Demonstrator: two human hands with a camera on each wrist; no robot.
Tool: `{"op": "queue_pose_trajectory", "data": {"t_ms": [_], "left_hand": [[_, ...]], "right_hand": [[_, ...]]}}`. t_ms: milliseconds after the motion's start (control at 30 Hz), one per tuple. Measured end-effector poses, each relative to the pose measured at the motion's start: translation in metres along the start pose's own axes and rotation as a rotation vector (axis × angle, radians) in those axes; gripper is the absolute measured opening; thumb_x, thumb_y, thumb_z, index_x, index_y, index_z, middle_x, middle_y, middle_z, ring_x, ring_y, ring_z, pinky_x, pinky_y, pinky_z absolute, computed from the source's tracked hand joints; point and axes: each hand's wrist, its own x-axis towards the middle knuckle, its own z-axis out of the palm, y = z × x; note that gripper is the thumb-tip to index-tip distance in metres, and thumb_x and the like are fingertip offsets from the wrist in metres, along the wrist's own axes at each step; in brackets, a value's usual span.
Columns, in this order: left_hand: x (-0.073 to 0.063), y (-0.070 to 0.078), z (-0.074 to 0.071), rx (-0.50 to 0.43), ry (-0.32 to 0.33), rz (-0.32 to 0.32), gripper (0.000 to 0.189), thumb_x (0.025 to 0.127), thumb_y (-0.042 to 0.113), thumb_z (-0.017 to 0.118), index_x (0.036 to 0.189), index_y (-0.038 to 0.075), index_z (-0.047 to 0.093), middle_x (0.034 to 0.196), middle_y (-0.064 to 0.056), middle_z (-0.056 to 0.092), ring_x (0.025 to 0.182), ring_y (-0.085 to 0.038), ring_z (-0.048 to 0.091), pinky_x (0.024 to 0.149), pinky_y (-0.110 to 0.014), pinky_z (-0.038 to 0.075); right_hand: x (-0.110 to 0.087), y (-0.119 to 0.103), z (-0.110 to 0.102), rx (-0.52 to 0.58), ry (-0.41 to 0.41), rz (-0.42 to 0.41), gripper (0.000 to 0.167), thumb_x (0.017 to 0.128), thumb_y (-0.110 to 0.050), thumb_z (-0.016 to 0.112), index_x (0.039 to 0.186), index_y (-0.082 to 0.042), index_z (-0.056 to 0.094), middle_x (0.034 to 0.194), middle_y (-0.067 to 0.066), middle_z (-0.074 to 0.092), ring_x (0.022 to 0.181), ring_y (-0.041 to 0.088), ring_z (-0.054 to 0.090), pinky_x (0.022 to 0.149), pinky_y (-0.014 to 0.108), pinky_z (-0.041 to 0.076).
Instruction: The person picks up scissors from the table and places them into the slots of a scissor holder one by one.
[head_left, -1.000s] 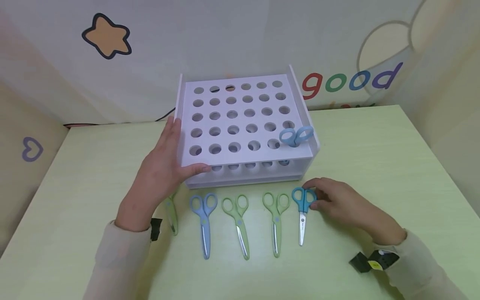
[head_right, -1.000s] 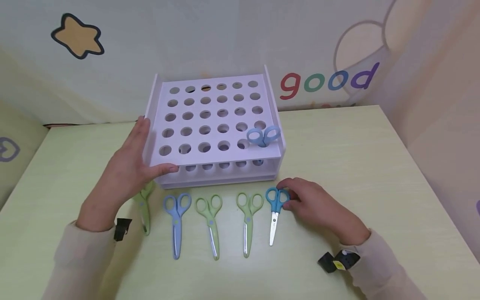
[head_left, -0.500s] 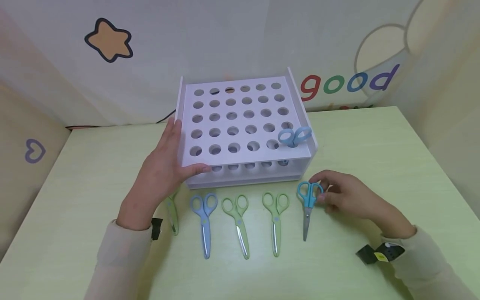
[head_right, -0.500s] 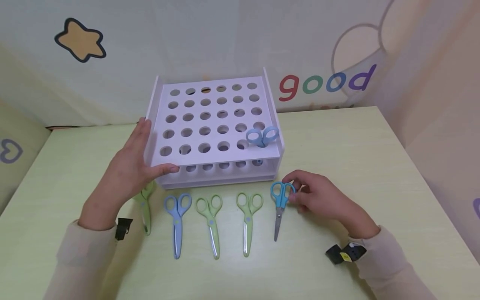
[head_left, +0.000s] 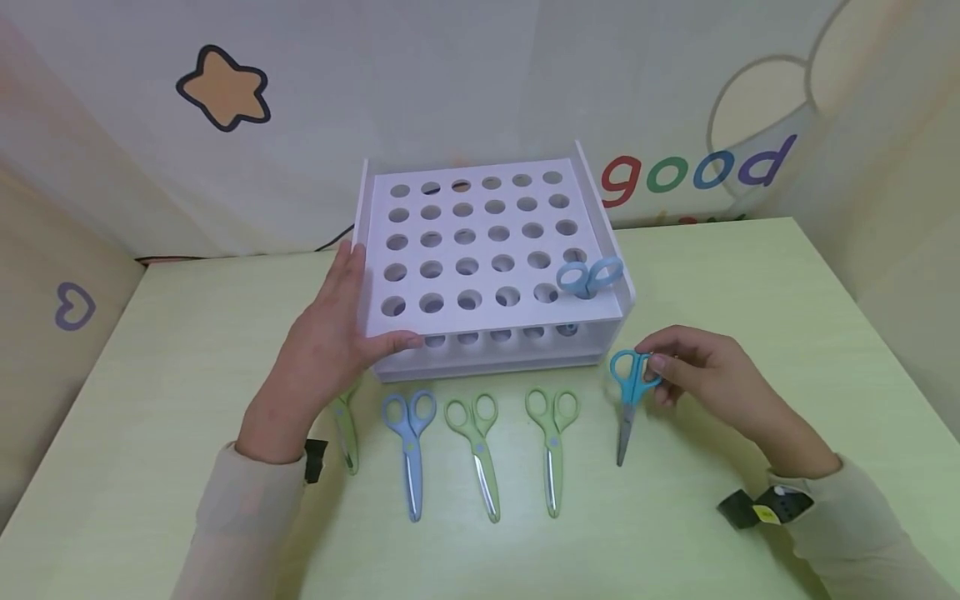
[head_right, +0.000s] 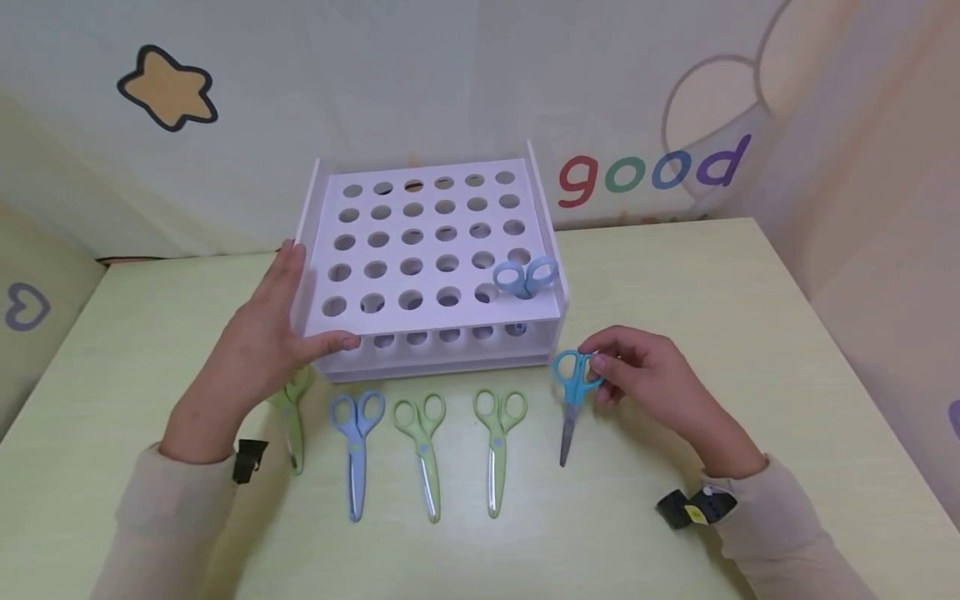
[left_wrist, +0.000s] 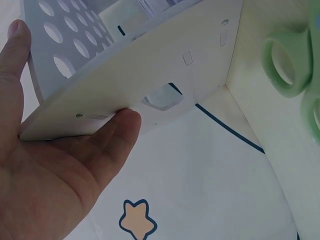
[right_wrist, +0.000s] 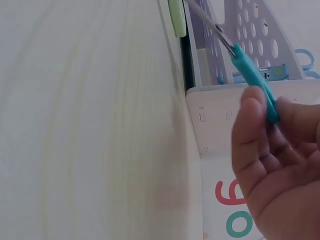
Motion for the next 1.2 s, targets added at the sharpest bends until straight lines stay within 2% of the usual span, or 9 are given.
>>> {"op": "queue_pose_trajectory", "data": {"t_ms": [100, 200, 367, 533, 667, 767, 1000, 1200], "left_hand": [[0.0, -0.001, 0.0, 0.002, -0.001, -0.001, 0.124, 0.08, 0.051, 0.083, 0.163, 0.011, -0.001, 0.169, -0.004, -0.008, 0.139, -0.042, 0.037, 0.099, -0.054, 0.042], [0.0, -0.002, 0.0, 0.004, 0.0, -0.004, 0.125, 0.08, 0.052, 0.082, 0.163, 0.011, -0.001, 0.169, -0.003, -0.009, 0.14, -0.042, 0.036, 0.099, -0.054, 0.042], [-0.001, -0.003, -0.001, 0.014, 0.007, -0.001, 0.125, 0.08, 0.051, 0.083, 0.163, 0.011, -0.001, 0.169, -0.004, -0.008, 0.14, -0.042, 0.036, 0.097, -0.053, 0.044], [-0.002, -0.004, -0.002, 0.005, 0.002, -0.006, 0.125, 0.08, 0.052, 0.082, 0.163, 0.013, -0.002, 0.169, -0.002, -0.009, 0.141, -0.042, 0.035, 0.098, -0.054, 0.043], [-0.004, -0.004, -0.003, -0.001, 0.0, -0.012, 0.125, 0.081, 0.052, 0.082, 0.163, 0.012, -0.002, 0.169, -0.002, -0.01, 0.145, -0.041, 0.03, 0.102, -0.055, 0.04], [-0.004, -0.003, -0.002, -0.012, 0.003, -0.015, 0.124, 0.081, 0.052, 0.082, 0.163, 0.012, -0.002, 0.169, -0.001, -0.01, 0.147, -0.04, 0.026, 0.104, -0.055, 0.039], [-0.001, -0.003, 0.001, -0.036, -0.007, -0.017, 0.123, 0.081, 0.054, 0.081, 0.163, 0.015, -0.003, 0.168, 0.004, -0.012, 0.145, -0.038, 0.03, 0.103, -0.054, 0.039], [0.0, -0.001, 0.001, -0.029, 0.003, -0.017, 0.123, 0.081, 0.052, 0.082, 0.163, 0.015, -0.002, 0.168, 0.003, -0.012, 0.145, -0.038, 0.03, 0.104, -0.054, 0.039]], "right_hand": [[-0.001, -0.002, -0.001, 0.025, 0.045, 0.03, 0.018, 0.103, -0.004, 0.058, 0.118, 0.004, 0.065, 0.087, 0.013, 0.067, 0.068, 0.024, 0.066, 0.065, 0.034, 0.058], [-0.001, -0.005, -0.001, 0.042, 0.055, 0.04, 0.018, 0.103, -0.007, 0.06, 0.117, 0.003, 0.064, 0.087, 0.013, 0.067, 0.068, 0.024, 0.065, 0.066, 0.033, 0.058], [-0.001, -0.008, -0.002, 0.049, 0.048, 0.025, 0.019, 0.101, -0.008, 0.062, 0.116, 0.003, 0.064, 0.085, 0.012, 0.067, 0.067, 0.024, 0.065, 0.066, 0.032, 0.057], [-0.002, -0.011, -0.002, 0.057, 0.034, -0.005, 0.025, 0.101, -0.003, 0.062, 0.122, 0.007, 0.065, 0.086, 0.009, 0.068, 0.069, 0.022, 0.065, 0.068, 0.03, 0.056], [-0.004, -0.016, -0.003, 0.051, 0.021, 0.012, 0.026, 0.101, -0.005, 0.062, 0.122, 0.01, 0.065, 0.089, 0.008, 0.071, 0.072, 0.022, 0.065, 0.071, 0.029, 0.056], [-0.006, -0.023, -0.002, 0.014, 0.015, 0.019, 0.024, 0.101, -0.009, 0.064, 0.118, 0.007, 0.068, 0.089, 0.009, 0.072, 0.074, 0.023, 0.066, 0.073, 0.029, 0.056], [-0.014, -0.039, 0.0, -0.018, 0.042, -0.07, 0.014, 0.098, -0.007, 0.067, 0.11, -0.001, 0.072, 0.087, 0.01, 0.07, 0.073, 0.023, 0.063, 0.071, 0.028, 0.054], [-0.018, -0.051, 0.003, 0.049, 0.093, -0.142, 0.012, 0.096, 0.002, 0.065, 0.107, 0.003, 0.071, 0.084, 0.009, 0.069, 0.07, 0.02, 0.059, 0.07, 0.026, 0.051]]}}
